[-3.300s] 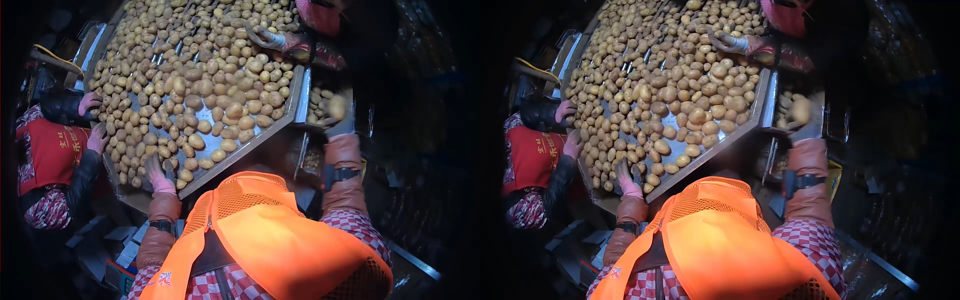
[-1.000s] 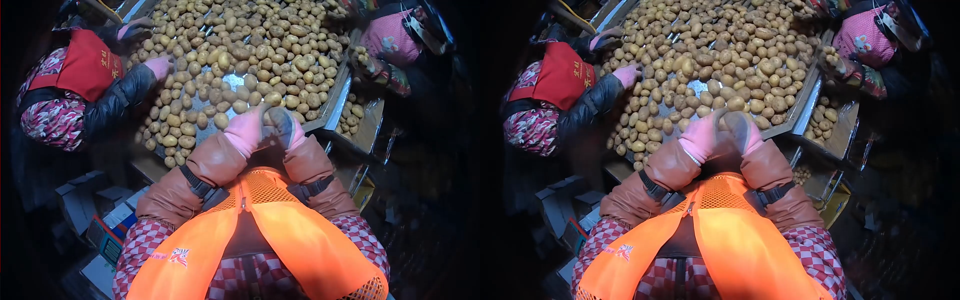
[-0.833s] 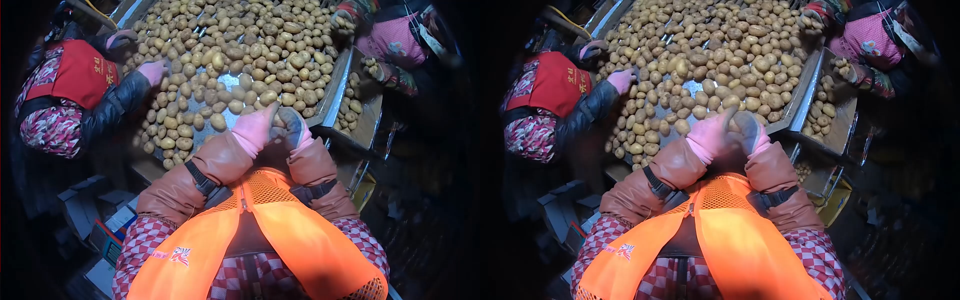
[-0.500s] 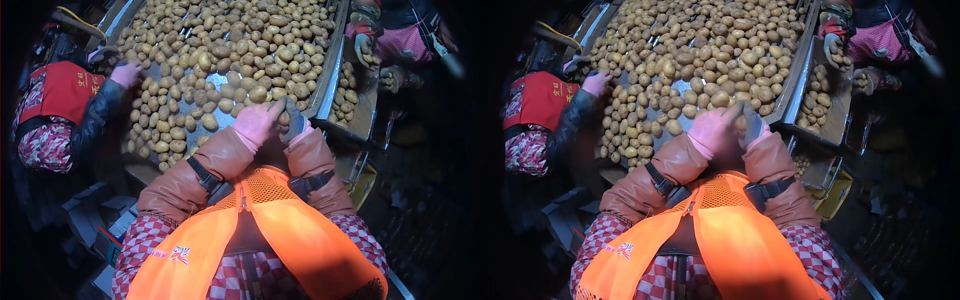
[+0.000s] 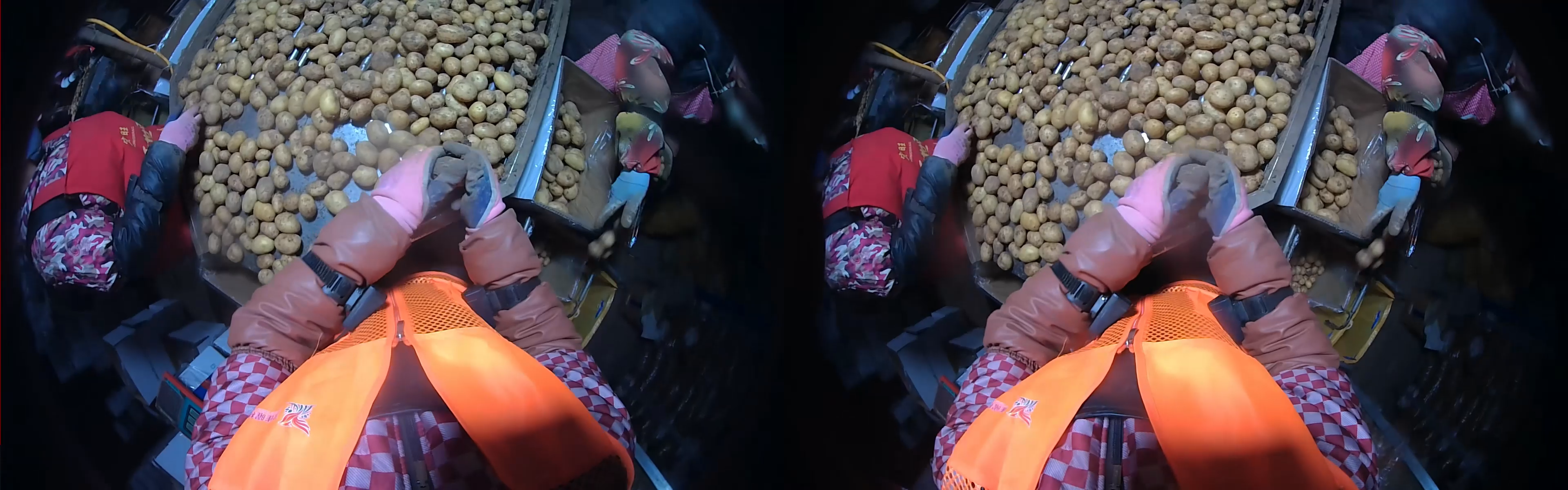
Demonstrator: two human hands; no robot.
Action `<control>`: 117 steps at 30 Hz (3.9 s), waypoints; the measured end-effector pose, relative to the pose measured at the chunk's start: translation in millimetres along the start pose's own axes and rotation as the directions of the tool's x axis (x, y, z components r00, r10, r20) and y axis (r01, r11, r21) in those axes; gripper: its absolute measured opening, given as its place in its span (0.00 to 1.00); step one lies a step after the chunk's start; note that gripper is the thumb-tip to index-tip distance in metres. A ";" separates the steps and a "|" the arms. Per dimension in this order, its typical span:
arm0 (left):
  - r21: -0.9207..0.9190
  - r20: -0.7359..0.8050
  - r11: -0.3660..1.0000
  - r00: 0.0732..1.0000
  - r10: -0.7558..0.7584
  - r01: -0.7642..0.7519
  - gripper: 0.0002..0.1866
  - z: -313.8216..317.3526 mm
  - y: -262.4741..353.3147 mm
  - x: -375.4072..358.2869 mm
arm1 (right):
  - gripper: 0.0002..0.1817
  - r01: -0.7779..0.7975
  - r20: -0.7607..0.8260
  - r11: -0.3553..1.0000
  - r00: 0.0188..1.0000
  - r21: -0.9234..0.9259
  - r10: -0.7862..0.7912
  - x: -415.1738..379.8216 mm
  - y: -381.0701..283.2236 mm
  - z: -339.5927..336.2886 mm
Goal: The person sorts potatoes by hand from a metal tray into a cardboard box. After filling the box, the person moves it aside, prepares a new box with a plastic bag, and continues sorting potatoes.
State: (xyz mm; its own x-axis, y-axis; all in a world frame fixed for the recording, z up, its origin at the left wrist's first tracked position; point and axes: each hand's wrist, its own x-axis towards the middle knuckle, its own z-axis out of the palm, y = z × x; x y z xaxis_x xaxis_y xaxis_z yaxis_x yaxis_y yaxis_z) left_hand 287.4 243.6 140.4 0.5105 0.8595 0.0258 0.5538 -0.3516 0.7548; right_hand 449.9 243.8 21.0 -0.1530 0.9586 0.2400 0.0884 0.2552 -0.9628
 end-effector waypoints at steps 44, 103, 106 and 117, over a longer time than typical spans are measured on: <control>-0.153 -0.088 0.980 0.986 -0.142 0.128 0.27 22.9 -94.7 -50.0 | 0.12 -0.525 -0.121 0.631 0.707 0.571 0.697 0.8 -6.6 -74.7; 0.405 -0.077 0.718 0.804 -0.590 0.566 0.41 -72.4 -118.0 -35.4 | 0.34 -0.591 0.246 0.493 0.764 0.638 0.597 -32.5 -10.0 4.0; 0.421 -0.113 0.745 0.845 -0.523 0.518 0.43 -64.4 -129.5 -53.9 | 0.39 -0.697 0.435 0.498 0.714 0.515 0.549 -25.4 -17.8 26.8; 0.066 -0.221 0.880 0.867 -0.447 0.470 0.21 -54.7 -138.8 -58.6 | 0.29 -0.718 0.464 0.111 0.552 0.687 0.693 2.6 -24.4 82.9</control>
State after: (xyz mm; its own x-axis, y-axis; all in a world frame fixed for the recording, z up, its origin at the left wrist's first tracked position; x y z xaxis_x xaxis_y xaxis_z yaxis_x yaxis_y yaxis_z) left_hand 144.6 262.4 70.0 0.0499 0.9842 -0.1699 0.7707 0.0703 0.6334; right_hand 365.8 229.6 34.8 -0.4802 0.6472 -0.5920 -0.5571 -0.7464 -0.3641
